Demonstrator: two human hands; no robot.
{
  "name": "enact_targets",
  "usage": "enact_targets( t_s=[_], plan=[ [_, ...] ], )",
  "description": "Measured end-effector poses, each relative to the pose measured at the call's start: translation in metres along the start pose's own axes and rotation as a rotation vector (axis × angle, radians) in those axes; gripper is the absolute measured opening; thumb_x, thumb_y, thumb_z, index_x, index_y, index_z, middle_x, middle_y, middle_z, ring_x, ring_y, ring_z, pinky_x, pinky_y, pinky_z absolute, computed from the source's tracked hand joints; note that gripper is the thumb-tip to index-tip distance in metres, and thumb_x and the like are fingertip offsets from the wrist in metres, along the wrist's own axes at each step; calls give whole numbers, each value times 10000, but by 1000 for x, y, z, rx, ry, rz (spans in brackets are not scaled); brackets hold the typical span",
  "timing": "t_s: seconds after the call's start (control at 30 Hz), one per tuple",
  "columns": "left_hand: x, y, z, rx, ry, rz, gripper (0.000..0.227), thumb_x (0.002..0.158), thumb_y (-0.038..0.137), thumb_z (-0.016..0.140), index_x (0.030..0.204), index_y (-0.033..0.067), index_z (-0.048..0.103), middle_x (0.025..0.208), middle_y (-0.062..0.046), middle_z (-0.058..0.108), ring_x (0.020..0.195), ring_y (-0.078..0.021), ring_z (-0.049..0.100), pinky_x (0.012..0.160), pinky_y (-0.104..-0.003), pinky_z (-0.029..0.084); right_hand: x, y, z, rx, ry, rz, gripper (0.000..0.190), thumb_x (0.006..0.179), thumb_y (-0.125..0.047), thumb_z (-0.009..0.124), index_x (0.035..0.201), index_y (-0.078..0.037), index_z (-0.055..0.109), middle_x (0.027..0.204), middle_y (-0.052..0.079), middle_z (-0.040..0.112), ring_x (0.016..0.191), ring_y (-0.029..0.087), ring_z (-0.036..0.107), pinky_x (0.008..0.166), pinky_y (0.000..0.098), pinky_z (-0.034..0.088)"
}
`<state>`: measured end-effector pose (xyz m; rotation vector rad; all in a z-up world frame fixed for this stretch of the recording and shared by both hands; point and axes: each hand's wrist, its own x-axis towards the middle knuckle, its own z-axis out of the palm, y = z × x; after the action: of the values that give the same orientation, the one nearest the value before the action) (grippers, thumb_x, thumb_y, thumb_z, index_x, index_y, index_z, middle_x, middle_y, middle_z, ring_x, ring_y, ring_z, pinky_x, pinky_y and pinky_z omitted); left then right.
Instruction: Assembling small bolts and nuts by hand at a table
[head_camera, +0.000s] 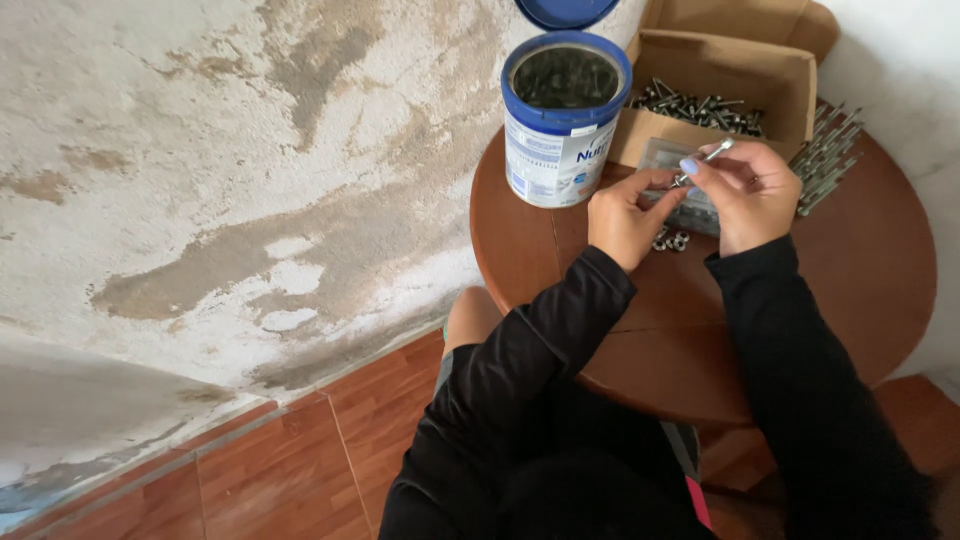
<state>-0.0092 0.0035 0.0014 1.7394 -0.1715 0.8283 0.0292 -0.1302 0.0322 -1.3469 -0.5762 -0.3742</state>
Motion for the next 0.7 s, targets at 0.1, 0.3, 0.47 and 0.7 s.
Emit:
enact_targets(
  t_s=[0.1,0.3,0.47,0.7],
  plan=[
    [-2,-1,1,10,-8,30,194,922,321,746,1059,184,753,983,35,777,639,-124,644,651,-320,541,-1,0,-2,-42,48,0,245,907,68,842,996,-72,662,1044,113,723,988,180,725,904,328,650],
    [0,-9,6,34,10,50,265,918,361,741,1117,188,771,1031,29,800,605,-104,624,691,-312,547,0,-2,0,35,6,45,112,955,24,769,988,-27,674,1135,125,729,972,230,758,955,329,677],
    [2,-13,9,31,43,19,229,856,329,807,1041,199,778,921,0,796,674,-176,701,664,-330,580,0,-10,3,8,-62,18,170,1012,-10,716,1171,28,669,1209,214,702,1078,293,744,946,397,660],
    [6,-9,10,-1,95,-9,195,820,250,853,993,187,791,881,-69,791,789,-332,764,661,-406,602,16,47,-20,-18,44,21,286,900,7,873,1139,-16,717,1115,172,735,1018,195,756,923,325,649]
  ],
)
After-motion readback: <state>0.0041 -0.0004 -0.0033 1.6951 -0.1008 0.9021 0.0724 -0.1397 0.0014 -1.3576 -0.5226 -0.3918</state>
